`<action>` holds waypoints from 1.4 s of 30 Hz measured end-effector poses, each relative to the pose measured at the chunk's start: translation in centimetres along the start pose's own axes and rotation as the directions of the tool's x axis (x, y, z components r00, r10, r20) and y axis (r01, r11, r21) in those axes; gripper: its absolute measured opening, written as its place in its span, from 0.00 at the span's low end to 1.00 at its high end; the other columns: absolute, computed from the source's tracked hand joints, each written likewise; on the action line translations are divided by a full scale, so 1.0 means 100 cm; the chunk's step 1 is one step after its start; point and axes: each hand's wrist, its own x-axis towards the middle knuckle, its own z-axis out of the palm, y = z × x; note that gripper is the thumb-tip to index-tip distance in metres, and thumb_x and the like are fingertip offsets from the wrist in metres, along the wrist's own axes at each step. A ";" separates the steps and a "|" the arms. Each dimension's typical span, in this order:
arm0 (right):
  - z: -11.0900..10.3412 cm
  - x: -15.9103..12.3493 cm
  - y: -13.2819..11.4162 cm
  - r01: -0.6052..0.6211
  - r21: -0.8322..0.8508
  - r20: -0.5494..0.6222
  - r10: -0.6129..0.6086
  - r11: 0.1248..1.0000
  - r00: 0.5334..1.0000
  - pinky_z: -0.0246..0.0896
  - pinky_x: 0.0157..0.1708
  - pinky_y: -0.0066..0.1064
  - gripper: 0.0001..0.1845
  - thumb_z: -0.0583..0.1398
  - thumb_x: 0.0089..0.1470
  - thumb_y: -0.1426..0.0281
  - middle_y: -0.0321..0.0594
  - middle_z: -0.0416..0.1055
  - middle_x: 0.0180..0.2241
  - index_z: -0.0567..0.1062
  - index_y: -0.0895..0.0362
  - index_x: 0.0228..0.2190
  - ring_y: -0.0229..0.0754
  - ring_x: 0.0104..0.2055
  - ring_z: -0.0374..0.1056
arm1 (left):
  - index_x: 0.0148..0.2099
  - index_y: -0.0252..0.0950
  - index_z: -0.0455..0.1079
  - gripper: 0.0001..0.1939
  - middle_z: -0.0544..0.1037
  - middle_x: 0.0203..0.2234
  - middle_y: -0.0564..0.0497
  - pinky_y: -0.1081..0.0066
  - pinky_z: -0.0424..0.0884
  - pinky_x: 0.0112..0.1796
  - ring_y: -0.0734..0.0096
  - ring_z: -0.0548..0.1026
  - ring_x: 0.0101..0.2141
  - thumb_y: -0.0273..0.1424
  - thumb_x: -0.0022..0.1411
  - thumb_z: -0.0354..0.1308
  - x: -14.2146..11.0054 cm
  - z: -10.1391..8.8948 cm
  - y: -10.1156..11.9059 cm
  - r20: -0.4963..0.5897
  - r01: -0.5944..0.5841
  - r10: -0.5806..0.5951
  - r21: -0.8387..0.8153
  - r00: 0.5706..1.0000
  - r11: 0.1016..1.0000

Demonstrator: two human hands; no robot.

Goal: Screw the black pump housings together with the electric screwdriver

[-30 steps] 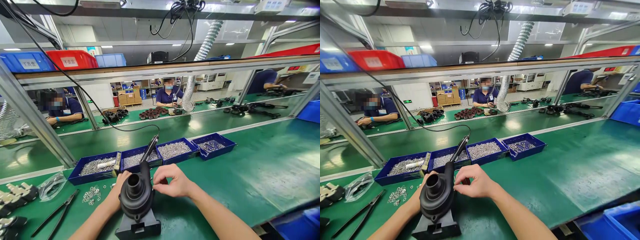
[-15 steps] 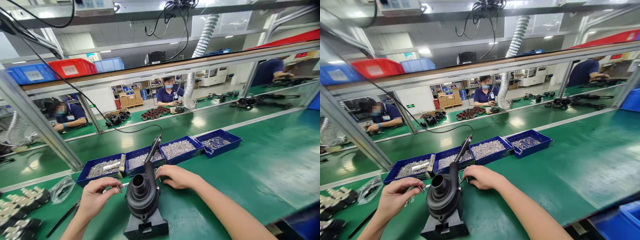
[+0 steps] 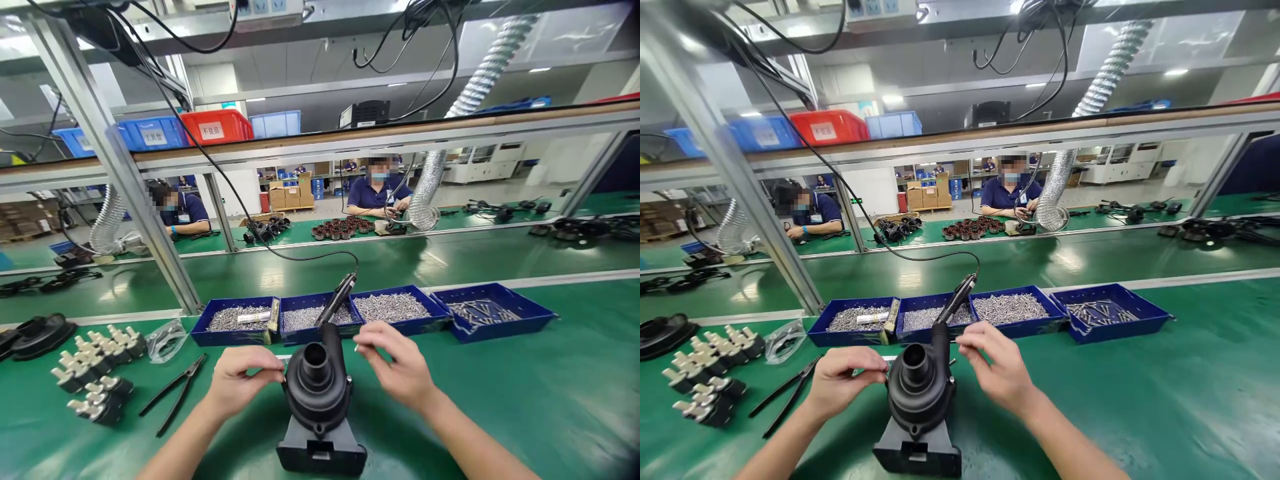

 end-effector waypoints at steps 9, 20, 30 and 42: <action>0.028 -0.010 -0.061 0.237 0.243 0.121 -0.272 0.941 0.955 0.72 0.32 0.38 0.23 0.63 0.69 0.76 0.43 0.81 0.38 0.75 0.46 0.60 0.46 0.33 0.76 | 0.42 0.40 0.85 0.14 0.84 0.36 0.45 0.69 0.79 0.38 0.65 0.82 0.35 0.44 0.70 0.66 -0.003 0.006 -0.017 -0.054 0.091 -0.092 -0.028 0.994 0.995; 0.035 -0.013 -0.062 0.326 0.043 0.179 -0.328 0.944 0.927 0.63 0.29 0.35 0.11 0.64 0.64 0.80 0.46 0.74 0.32 0.80 0.63 0.48 0.44 0.31 0.66 | 0.73 0.40 0.63 0.41 0.71 0.67 0.40 0.46 0.56 0.71 0.45 0.66 0.68 0.61 0.75 0.35 -0.034 0.060 -0.020 0.141 0.569 -0.558 -0.338 0.818 0.749; 0.025 -0.013 -0.069 0.440 -0.121 0.332 -0.382 0.890 0.863 0.63 0.28 0.37 0.13 0.64 0.68 0.69 0.46 0.72 0.33 0.80 0.62 0.50 0.45 0.31 0.65 | 0.73 0.39 0.62 0.44 0.69 0.68 0.40 0.45 0.57 0.71 0.43 0.66 0.68 0.64 0.73 0.36 -0.037 0.061 -0.022 0.194 0.508 -0.472 -0.394 0.860 0.766; 0.015 -0.006 0.043 -0.316 -0.203 0.424 0.374 0.927 0.825 0.63 0.34 0.29 0.13 0.70 0.55 0.79 0.37 0.74 0.38 0.82 0.53 0.41 0.40 0.33 0.69 | 0.79 0.46 0.22 0.84 0.67 0.68 0.31 0.39 0.51 0.70 0.33 0.66 0.68 0.49 0.43 0.84 -0.034 0.055 -0.016 0.407 0.642 -0.501 -0.549 0.764 0.535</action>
